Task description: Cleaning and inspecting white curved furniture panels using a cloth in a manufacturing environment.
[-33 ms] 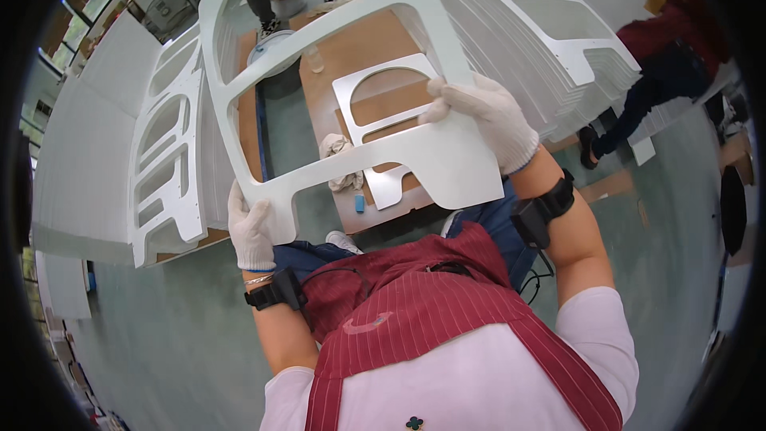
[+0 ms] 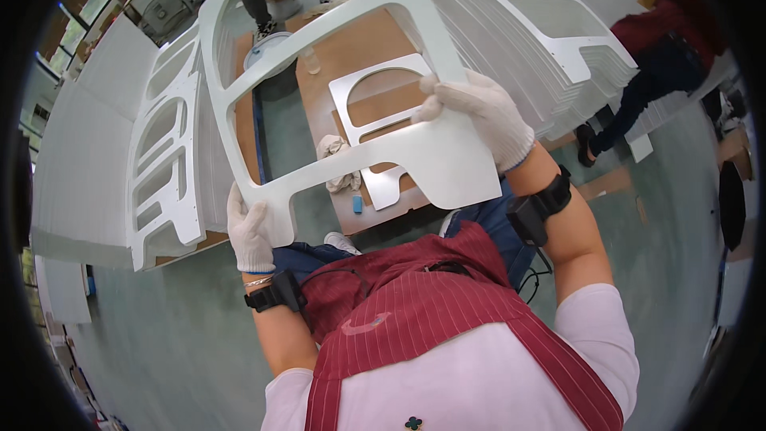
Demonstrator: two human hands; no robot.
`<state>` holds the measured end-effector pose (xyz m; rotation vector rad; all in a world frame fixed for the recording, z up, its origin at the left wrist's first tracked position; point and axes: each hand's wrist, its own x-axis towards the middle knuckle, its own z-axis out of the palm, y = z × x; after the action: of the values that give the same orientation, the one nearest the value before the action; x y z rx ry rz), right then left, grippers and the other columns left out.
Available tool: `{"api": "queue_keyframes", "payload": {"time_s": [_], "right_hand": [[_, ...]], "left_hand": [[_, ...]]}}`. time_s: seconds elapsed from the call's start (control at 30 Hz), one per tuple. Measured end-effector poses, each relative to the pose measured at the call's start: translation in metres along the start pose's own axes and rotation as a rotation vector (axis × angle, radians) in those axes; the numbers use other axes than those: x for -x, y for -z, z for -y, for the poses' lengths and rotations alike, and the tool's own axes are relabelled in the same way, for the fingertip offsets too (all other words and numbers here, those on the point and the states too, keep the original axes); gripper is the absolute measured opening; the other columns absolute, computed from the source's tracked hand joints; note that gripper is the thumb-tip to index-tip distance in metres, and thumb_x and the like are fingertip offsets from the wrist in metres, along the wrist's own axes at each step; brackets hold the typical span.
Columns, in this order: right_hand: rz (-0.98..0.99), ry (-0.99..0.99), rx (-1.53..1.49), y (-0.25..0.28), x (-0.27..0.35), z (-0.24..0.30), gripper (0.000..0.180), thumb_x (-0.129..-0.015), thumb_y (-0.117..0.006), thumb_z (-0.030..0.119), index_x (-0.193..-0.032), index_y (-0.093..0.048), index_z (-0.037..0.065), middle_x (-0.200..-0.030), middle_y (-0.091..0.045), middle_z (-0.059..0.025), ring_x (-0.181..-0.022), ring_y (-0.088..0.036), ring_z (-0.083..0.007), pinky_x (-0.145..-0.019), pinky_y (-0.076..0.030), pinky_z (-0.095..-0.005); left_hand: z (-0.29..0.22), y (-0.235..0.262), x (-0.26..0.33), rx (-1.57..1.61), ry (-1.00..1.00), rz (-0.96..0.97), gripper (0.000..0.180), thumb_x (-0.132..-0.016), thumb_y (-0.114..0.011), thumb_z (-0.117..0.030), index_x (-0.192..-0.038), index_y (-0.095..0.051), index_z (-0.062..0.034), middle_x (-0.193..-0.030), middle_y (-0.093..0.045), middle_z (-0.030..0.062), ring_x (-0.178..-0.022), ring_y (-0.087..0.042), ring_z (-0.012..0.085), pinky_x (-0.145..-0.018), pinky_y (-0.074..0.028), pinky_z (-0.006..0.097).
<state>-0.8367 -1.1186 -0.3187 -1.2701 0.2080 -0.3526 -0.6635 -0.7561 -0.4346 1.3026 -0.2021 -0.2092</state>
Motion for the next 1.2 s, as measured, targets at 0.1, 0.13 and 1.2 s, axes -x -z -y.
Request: {"api": "queue_keyframes", "payload": {"time_s": [0.1, 0.13, 1.2], "right_hand": [[0.040, -0.011, -0.084, -0.012, -0.001, 0.009, 0.030, -0.099, -0.060, 0.013, -0.122, -0.059, -0.006, -0.093, -0.071, -0.0137, -0.094, -0.072, -0.0243, -0.083, -0.059, -0.0335], [0.042, -0.042, -0.129, -0.018, -0.001, 0.015, 0.031, -0.098, -0.060, 0.012, -0.122, -0.058, -0.007, -0.093, -0.071, -0.0145, -0.094, -0.072, -0.0249, -0.083, -0.060, -0.0342], [0.396, -0.272, 0.206, -0.182, -0.100, -0.117, 0.064, -0.091, -0.069, 0.023, -0.146, -0.045, 0.002, -0.133, -0.060, -0.0109, -0.111, -0.064, -0.0176, -0.086, -0.054, -0.0289]], "left_hand": [[0.011, 0.001, 0.003, 0.010, 0.025, -0.009, 0.077, -0.088, -0.064, 0.001, -0.154, -0.026, 0.0094, -0.152, -0.043, 0.0210, -0.136, -0.048, 0.0261, -0.114, -0.038, 0.036], [0.016, 0.002, 0.004, 0.013, 0.032, -0.015, 0.076, -0.088, -0.064, 0.000, -0.154, -0.026, 0.0095, -0.153, -0.042, 0.0213, -0.137, -0.047, 0.0263, -0.114, -0.038, 0.036], [-0.118, 0.014, -0.050, 0.957, -0.298, -0.305, 0.054, -0.103, -0.049, -0.057, -0.071, -0.042, -0.0140, -0.060, -0.026, -0.0041, -0.055, -0.028, 0.0128, -0.056, -0.039, 0.035]]}}
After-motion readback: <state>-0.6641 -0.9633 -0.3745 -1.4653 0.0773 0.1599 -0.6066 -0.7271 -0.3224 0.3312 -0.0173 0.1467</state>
